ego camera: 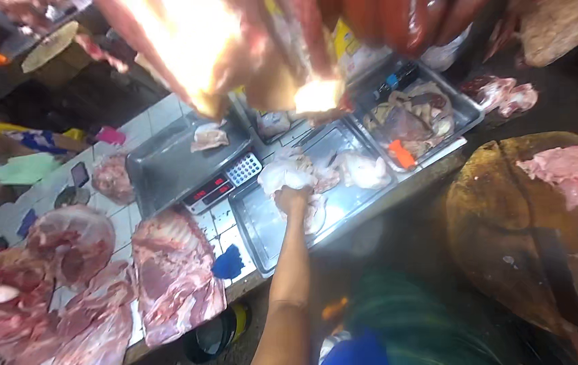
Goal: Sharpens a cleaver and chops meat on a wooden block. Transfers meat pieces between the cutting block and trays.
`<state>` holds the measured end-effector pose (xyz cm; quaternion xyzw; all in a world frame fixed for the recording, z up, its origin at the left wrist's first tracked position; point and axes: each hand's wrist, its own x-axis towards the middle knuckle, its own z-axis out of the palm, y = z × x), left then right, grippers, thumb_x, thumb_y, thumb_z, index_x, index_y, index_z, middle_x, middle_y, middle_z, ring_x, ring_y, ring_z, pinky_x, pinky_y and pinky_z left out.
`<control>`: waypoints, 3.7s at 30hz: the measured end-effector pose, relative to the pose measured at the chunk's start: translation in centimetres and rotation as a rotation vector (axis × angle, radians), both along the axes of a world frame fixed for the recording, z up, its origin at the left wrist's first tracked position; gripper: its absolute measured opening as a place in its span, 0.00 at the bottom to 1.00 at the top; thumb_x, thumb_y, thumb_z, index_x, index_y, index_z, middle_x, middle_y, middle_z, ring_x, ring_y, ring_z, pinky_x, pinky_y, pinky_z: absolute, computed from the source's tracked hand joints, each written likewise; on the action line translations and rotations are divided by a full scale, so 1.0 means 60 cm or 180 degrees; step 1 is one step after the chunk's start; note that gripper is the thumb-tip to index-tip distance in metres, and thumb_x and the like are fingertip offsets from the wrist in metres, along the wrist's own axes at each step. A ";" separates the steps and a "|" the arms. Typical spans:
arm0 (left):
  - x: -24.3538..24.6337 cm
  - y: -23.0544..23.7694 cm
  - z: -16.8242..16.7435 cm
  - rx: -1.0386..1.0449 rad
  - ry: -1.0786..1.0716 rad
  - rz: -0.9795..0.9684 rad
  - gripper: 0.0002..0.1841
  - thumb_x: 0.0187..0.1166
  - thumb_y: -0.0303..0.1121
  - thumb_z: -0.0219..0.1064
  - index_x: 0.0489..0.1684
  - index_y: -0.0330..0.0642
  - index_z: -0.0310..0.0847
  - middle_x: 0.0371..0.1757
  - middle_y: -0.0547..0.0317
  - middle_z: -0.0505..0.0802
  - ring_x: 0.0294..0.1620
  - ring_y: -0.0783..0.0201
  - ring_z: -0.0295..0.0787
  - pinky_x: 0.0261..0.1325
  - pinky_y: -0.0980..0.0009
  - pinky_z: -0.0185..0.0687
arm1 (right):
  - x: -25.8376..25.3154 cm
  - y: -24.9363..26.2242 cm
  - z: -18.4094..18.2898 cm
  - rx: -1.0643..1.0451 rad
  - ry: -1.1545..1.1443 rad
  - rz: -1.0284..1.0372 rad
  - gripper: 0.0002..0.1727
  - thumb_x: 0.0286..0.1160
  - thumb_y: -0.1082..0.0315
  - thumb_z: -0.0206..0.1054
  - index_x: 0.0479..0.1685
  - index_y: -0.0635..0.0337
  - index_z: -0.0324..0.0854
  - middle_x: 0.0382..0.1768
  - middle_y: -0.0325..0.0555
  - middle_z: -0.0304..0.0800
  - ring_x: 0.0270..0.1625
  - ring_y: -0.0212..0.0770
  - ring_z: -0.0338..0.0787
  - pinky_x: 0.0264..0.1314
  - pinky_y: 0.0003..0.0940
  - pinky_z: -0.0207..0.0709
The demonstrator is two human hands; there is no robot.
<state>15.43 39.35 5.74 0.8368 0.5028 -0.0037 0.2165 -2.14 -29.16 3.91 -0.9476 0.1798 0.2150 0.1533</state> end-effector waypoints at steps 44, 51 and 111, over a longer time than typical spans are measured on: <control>-0.096 -0.862 -0.048 -0.3704 0.0229 -0.1171 0.17 0.79 0.24 0.64 0.64 0.28 0.74 0.45 0.44 0.92 0.36 0.56 0.94 0.41 0.61 0.95 | -0.128 -0.125 0.004 0.2401 0.0023 -0.1908 0.29 0.87 0.40 0.59 0.69 0.55 0.75 0.26 0.44 0.84 0.16 0.40 0.82 0.19 0.38 0.83; -0.162 -0.763 -0.065 -0.0897 0.0448 -0.2673 0.14 0.83 0.38 0.62 0.58 0.42 0.86 0.50 0.44 0.94 0.51 0.45 0.93 0.55 0.39 0.86 | -0.128 -0.132 -0.008 0.2126 0.0177 -0.1797 0.30 0.87 0.41 0.60 0.73 0.54 0.72 0.30 0.45 0.86 0.18 0.39 0.84 0.22 0.38 0.85; -0.114 -0.727 -0.096 -0.0433 0.0324 -0.3956 0.18 0.79 0.47 0.67 0.53 0.44 0.89 0.62 0.43 0.89 0.55 0.44 0.92 0.56 0.42 0.88 | -0.034 0.025 0.064 0.1996 0.0482 -0.0654 0.31 0.89 0.38 0.52 0.72 0.54 0.74 0.30 0.48 0.85 0.21 0.42 0.86 0.27 0.42 0.86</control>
